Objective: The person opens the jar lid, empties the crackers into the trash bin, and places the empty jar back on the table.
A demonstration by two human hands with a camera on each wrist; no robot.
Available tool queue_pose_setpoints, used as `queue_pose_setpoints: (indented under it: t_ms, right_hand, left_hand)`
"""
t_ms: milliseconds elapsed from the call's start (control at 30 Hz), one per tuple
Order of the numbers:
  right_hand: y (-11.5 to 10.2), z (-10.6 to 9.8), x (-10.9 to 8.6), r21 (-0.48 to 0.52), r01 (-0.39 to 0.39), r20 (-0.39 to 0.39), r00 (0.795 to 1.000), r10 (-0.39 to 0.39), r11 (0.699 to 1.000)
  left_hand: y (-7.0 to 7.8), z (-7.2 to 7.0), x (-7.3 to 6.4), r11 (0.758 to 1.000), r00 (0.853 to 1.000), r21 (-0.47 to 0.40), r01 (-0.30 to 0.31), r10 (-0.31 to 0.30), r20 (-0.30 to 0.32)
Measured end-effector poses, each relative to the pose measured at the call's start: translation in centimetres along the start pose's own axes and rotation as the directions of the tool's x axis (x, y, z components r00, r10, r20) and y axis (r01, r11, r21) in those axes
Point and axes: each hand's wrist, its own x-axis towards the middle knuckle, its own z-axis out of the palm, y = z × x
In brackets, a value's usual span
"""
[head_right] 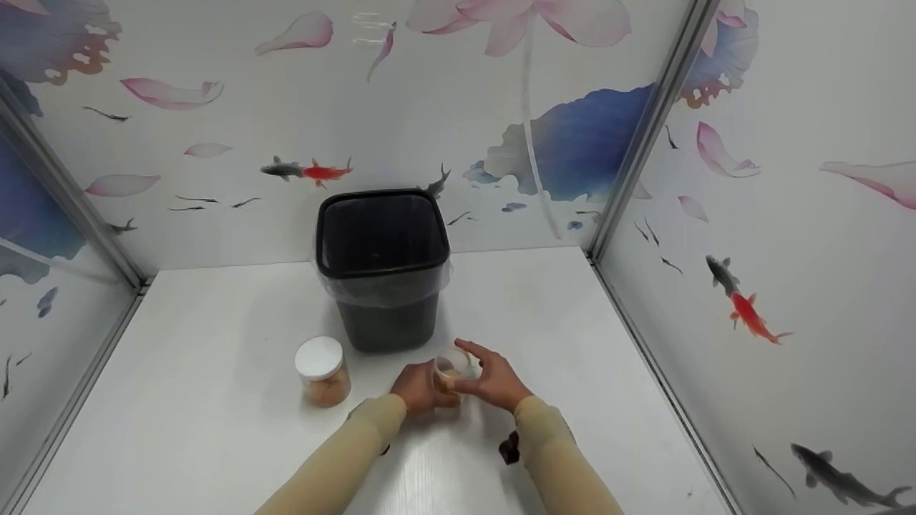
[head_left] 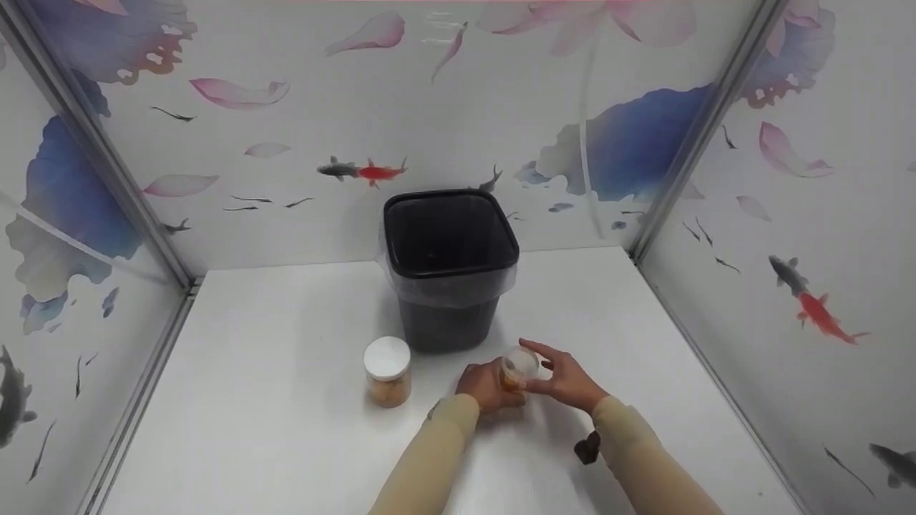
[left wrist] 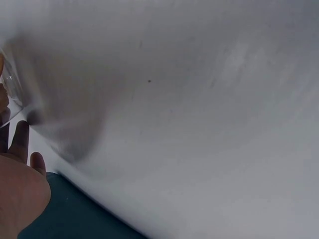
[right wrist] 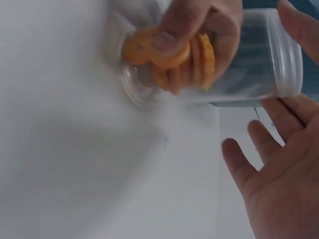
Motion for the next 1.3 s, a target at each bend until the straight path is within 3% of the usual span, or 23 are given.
queue_pose_setpoints:
  t_ms: [167, 267, 367, 600, 700, 867, 1033, 1167, 1300]
  right_hand:
    - [1.5, 1.5, 0.1, 0.028, -0.015, -0.116, 0.993, 0.018, 0.999]
    - [3.1, 1.8, 0.4, 0.040, -0.011, -0.141, 0.990, 0.016, 0.999]
    - [4.2, 1.5, 0.8, 0.016, -0.002, -0.104, 0.995, 0.004, 1.000]
    - [4.1, -0.6, 1.8, -0.040, 0.041, 0.077, 0.996, -0.038, 0.998]
    - [3.9, -0.8, 1.8, -0.054, 0.040, 0.098, 0.995, -0.034, 0.998]
    - [3.8, 0.0, 1.1, -0.082, 0.001, -0.009, 1.000, -0.001, 0.997]
    - [4.0, 1.1, 0.6, -0.040, -0.063, -0.116, 0.991, 0.058, 0.997]
    - [4.2, 1.4, 0.6, -0.019, -0.041, -0.139, 0.990, 0.038, 0.999]
    - [4.3, 1.3, 0.6, -0.004, -0.012, -0.110, 0.994, 0.012, 1.000]
  left_hand:
    - [0.0, 0.1, -0.1, 0.999, 1.000, 0.031, -0.008, 0.008, -0.005]
    - [0.1, 0.1, -0.1, 0.999, 1.000, 0.039, -0.005, 0.004, 0.005]
    - [0.1, 0.0, -0.1, 0.999, 1.000, 0.036, 0.000, -0.001, 0.015]
    - [0.1, -0.2, 0.1, 1.000, 1.000, 0.029, 0.003, -0.004, 0.022]
    - [0.1, -0.1, 0.1, 1.000, 1.000, 0.023, 0.009, -0.009, 0.026]
    - [0.1, 0.0, 0.1, 1.000, 1.000, 0.022, 0.006, -0.006, 0.018]
    - [0.1, 0.1, 0.1, 0.999, 1.000, 0.046, -0.003, 0.003, -0.003]
    - [0.0, 0.2, 0.2, 0.996, 1.000, 0.088, -0.027, 0.028, -0.009]
    - [-0.1, 0.3, 0.3, 0.997, 0.999, 0.072, -0.031, 0.032, -0.005]
